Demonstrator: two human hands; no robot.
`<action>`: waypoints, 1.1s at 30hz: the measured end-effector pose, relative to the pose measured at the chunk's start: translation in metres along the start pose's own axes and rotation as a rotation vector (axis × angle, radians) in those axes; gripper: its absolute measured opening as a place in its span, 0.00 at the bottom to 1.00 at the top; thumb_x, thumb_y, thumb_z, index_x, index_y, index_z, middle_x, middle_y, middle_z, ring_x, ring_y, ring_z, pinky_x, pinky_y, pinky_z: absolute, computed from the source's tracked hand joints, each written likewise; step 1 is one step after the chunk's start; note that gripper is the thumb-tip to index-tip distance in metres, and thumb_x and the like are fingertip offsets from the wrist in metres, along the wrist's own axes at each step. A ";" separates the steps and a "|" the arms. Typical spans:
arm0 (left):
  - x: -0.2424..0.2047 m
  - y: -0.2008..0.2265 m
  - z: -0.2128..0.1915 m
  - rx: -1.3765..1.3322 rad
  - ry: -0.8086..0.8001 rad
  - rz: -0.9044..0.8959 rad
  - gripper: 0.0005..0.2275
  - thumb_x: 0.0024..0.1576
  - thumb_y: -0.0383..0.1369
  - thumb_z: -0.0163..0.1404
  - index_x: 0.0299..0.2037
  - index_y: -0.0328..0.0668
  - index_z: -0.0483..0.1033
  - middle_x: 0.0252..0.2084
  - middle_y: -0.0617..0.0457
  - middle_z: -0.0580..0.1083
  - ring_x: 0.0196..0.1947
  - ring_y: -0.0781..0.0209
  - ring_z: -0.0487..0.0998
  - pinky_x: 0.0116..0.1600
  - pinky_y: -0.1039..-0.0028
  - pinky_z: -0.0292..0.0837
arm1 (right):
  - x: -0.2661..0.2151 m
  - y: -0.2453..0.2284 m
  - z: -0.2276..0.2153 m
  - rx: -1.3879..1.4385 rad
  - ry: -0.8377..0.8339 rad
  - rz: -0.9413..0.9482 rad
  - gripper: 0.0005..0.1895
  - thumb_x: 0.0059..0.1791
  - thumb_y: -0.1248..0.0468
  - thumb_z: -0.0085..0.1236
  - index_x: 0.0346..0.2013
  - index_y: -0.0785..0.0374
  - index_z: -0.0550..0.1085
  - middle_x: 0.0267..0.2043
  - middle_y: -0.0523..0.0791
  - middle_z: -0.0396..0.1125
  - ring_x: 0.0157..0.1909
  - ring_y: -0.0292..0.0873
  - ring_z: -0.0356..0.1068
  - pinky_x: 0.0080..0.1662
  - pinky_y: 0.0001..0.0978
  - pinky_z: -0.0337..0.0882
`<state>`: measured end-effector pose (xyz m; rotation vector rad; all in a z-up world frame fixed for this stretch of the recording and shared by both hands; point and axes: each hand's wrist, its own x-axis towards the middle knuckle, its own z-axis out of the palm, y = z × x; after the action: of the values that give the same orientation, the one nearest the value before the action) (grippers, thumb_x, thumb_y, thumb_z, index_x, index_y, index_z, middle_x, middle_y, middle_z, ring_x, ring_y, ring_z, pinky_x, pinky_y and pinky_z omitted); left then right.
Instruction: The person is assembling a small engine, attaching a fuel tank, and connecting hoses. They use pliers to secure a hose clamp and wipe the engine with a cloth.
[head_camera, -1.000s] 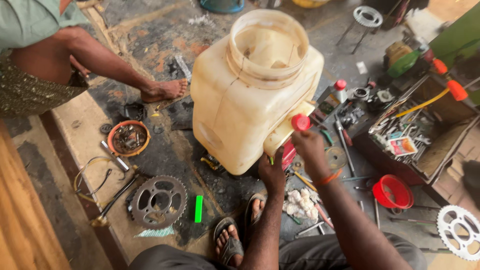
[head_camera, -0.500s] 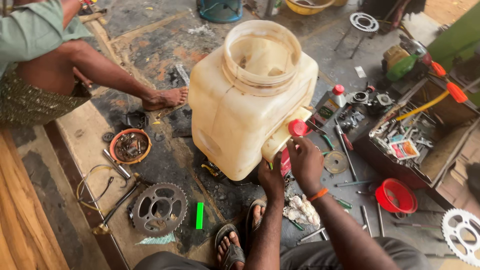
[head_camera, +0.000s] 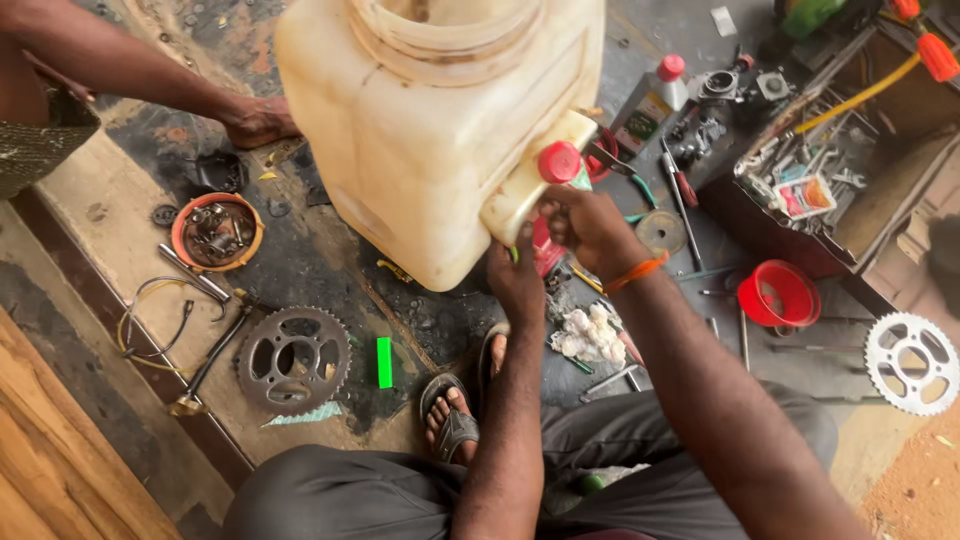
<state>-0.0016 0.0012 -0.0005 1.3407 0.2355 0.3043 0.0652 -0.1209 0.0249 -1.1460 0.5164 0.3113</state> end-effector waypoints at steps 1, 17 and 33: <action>0.002 0.002 0.000 0.028 -0.003 0.020 0.18 0.64 0.40 0.53 0.51 0.27 0.77 0.44 0.44 0.80 0.41 0.57 0.78 0.49 0.67 0.74 | -0.008 -0.002 0.004 -0.319 0.100 -0.259 0.08 0.54 0.64 0.57 0.35 0.67 0.76 0.26 0.43 0.69 0.25 0.36 0.65 0.29 0.33 0.64; -0.004 -0.010 -0.003 -0.032 -0.026 0.011 0.20 0.65 0.38 0.51 0.61 0.29 0.70 0.49 0.45 0.78 0.46 0.62 0.76 0.52 0.70 0.72 | -0.028 0.012 0.038 -0.352 0.239 -0.523 0.09 0.54 0.64 0.58 0.33 0.67 0.74 0.26 0.45 0.67 0.25 0.39 0.63 0.31 0.35 0.61; -0.009 -0.019 -0.022 0.231 -0.060 0.012 0.21 0.64 0.45 0.49 0.56 0.33 0.73 0.28 0.53 0.74 0.28 0.62 0.74 0.38 0.69 0.72 | -0.024 0.181 -0.250 -2.036 0.052 0.080 0.22 0.53 0.42 0.54 0.49 0.54 0.79 0.51 0.49 0.74 0.54 0.55 0.74 0.52 0.47 0.75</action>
<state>-0.0156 0.0147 -0.0237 1.5771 0.2171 0.2526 -0.1009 -0.2808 -0.1821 -3.0869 0.1233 0.9574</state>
